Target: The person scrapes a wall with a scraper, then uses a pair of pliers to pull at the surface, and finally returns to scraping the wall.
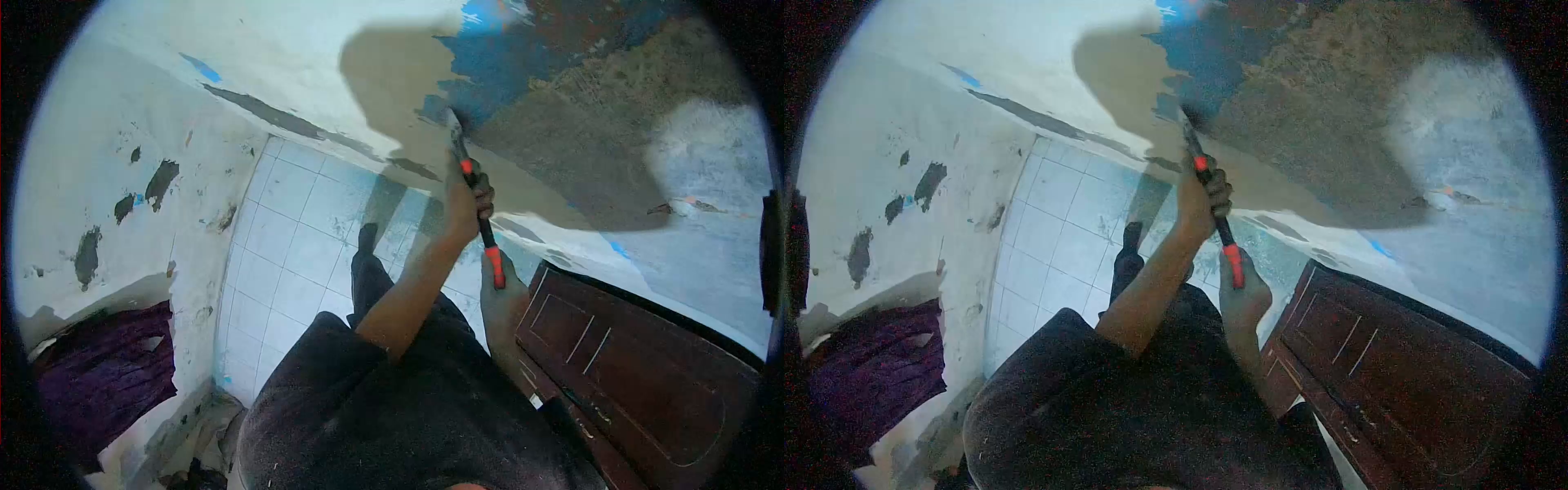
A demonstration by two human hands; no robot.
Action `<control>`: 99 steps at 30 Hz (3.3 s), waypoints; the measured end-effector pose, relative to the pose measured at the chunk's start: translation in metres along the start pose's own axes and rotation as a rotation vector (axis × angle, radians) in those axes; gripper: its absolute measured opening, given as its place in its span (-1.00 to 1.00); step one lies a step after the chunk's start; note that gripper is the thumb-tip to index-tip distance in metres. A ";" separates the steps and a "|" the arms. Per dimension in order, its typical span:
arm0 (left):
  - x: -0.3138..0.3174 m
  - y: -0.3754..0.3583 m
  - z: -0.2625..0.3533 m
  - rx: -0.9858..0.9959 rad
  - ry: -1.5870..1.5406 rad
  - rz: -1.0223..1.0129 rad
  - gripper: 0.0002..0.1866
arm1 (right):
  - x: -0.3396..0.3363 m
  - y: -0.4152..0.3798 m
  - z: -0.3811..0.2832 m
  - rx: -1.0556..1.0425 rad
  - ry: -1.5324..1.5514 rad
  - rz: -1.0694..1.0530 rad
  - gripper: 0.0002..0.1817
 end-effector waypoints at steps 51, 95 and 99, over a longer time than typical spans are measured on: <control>0.003 -0.004 -0.007 0.072 0.233 -0.034 -0.48 | 0.029 -0.009 0.032 0.002 0.218 0.031 -0.72; 0.020 -0.007 -0.015 0.032 0.069 -0.065 -0.51 | -0.004 0.009 0.025 0.011 0.181 0.026 -0.70; 0.004 0.011 0.035 0.263 0.048 -0.012 -0.50 | 0.002 0.034 -0.004 -0.124 0.048 -0.066 -0.70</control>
Point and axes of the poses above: each hand's wrist, its own y-axis towards the middle knuckle, its own x-axis out of the palm, z = x × y, the point moved 7 cm from there along y, towards the middle knuckle, and after that the axes turned 6 degrees about -z, right-handed, at the moved point
